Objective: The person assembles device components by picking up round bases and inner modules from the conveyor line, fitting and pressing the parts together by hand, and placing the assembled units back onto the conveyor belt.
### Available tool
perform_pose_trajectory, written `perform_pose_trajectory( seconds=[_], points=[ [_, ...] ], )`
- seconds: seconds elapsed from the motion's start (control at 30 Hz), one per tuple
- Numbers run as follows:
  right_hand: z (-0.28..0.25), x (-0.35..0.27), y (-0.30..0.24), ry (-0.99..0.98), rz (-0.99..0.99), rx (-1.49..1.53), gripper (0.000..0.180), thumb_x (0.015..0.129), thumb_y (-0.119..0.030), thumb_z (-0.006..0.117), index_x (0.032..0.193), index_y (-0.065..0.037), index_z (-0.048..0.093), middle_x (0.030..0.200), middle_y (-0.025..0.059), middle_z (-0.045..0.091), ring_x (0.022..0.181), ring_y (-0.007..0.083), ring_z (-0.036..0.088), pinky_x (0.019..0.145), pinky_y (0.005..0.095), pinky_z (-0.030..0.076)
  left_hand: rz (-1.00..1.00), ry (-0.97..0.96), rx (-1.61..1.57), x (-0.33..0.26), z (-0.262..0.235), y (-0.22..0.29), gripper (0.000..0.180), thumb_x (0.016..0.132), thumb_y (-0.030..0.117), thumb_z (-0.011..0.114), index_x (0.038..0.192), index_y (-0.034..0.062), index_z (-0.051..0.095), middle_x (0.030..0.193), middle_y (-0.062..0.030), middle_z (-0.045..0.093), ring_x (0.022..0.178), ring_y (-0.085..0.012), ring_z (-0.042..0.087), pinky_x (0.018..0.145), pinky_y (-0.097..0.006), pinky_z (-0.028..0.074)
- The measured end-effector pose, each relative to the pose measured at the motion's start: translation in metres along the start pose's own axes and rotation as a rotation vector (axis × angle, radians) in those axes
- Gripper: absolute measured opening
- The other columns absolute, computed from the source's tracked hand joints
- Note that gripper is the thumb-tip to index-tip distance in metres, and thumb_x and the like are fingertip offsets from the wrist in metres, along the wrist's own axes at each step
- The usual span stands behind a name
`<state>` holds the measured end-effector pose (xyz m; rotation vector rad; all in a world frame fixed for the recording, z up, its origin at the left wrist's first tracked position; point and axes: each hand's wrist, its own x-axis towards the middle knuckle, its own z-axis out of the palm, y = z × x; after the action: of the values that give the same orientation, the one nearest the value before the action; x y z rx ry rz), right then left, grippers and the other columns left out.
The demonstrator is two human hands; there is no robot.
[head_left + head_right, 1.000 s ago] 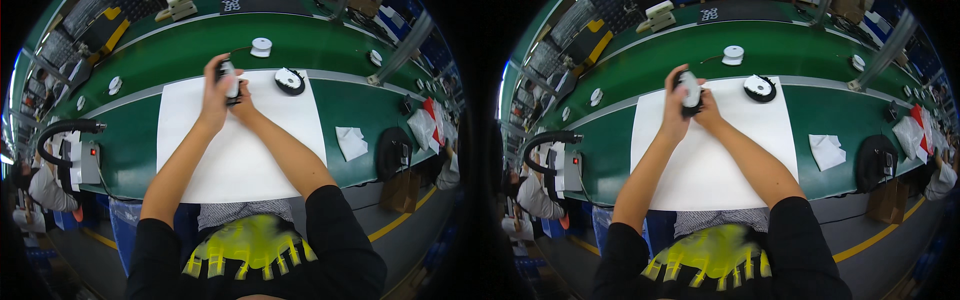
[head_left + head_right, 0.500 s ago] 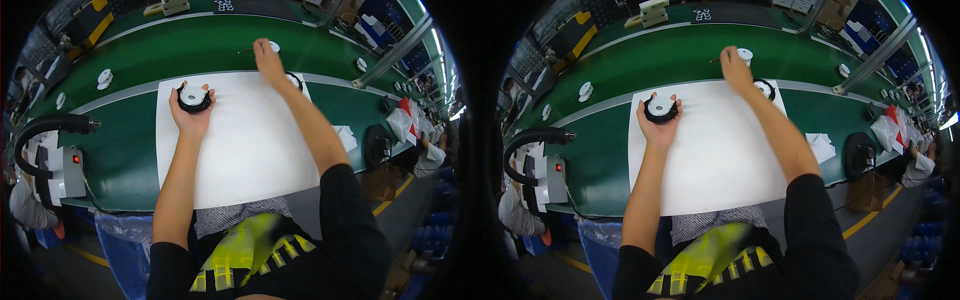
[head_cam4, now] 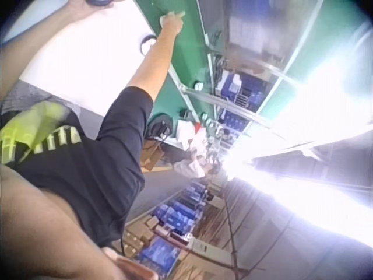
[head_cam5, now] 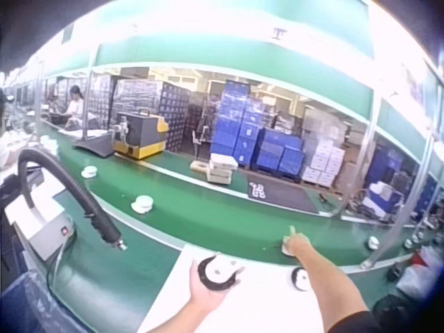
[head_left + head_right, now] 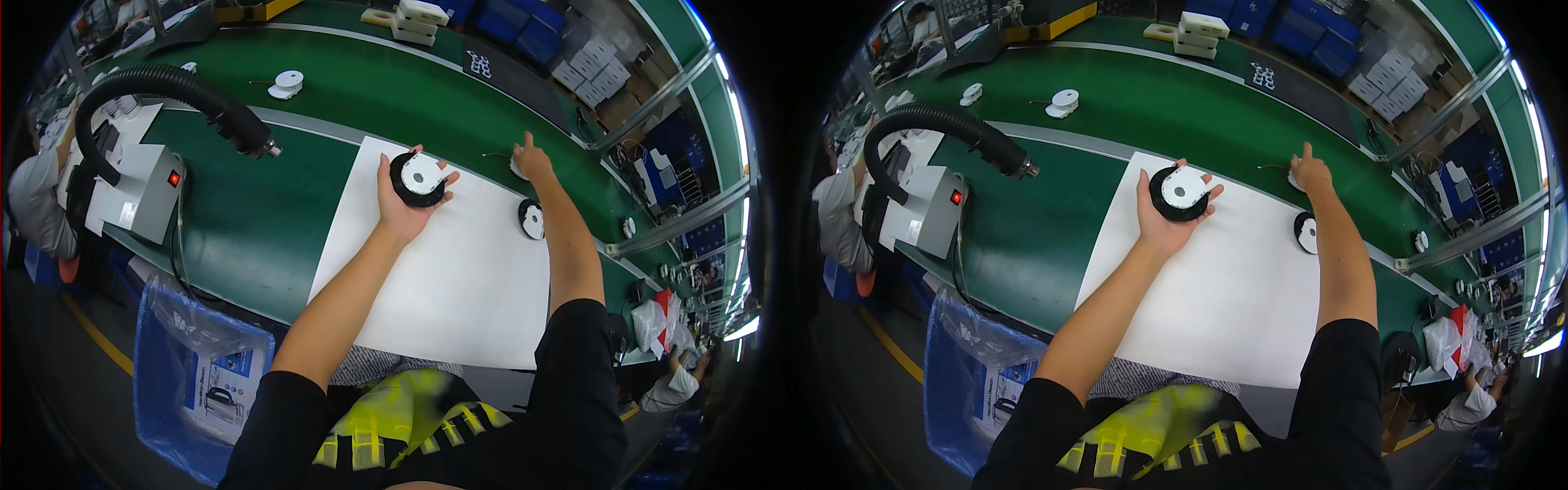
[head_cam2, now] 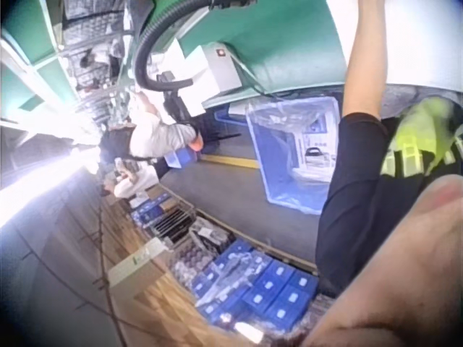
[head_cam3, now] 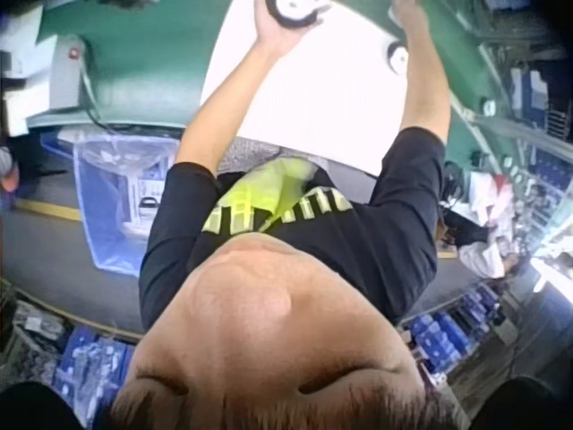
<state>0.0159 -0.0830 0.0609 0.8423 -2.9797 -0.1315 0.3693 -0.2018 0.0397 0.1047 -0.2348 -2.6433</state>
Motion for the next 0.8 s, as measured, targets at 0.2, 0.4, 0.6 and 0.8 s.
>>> perform_pose_trajectory(
  seconds=[0.2,0.4,0.6,0.8],
  points=[
    [-0.046,-0.055,-0.051,-0.097,-0.172,0.904,0.051,0.102,-0.04,0.037,0.146,-0.015,0.031,0.105,0.0184,0.069,0.1,0.0333,0.069,0.085,0.0427,0.055,0.106,-0.106,-0.115,-0.002,-0.005,0.016,0.064,0.095,0.067,0.034,0.133,0.0173,0.051,0.136,-0.0242,0.048,0.127,-0.0485,0.046,0.09,-0.05,0.051],
    [-0.032,-0.212,-0.076,-0.933,-0.282,2.445,0.05,0.101,-0.044,0.03,0.133,-0.013,0.053,0.113,0.0248,0.057,0.086,0.0279,0.059,0.069,0.0311,0.053,0.294,-0.133,-0.331,-0.006,0.0,0.041,0.055,0.098,0.056,0.033,0.123,0.0126,0.056,0.139,-0.0256,0.041,0.129,-0.0483,0.042,0.098,-0.055,0.046],
    [-0.024,-0.317,-0.071,-1.069,-0.099,2.511,0.054,0.097,-0.048,0.044,0.136,-0.011,0.05,0.1,0.0164,0.055,0.065,0.0167,0.046,0.051,0.0254,0.034,0.406,0.034,-0.494,-0.048,0.011,0.082,0.062,0.096,0.056,0.039,0.117,-0.0014,0.048,0.138,-0.0273,0.038,0.129,-0.0445,0.041,0.111,-0.069,0.028],
    [-0.035,-0.311,-0.078,-0.974,-0.382,2.365,0.054,0.1,-0.051,0.03,0.135,-0.016,0.051,0.095,0.0167,0.06,0.061,0.0171,0.052,0.052,0.0265,0.042,0.454,0.153,-0.357,-0.075,0.002,0.124,0.05,0.093,0.044,0.056,0.119,0.0031,0.045,0.142,-0.0256,0.034,0.132,-0.0479,0.036,0.095,-0.056,0.044]
  ],
)
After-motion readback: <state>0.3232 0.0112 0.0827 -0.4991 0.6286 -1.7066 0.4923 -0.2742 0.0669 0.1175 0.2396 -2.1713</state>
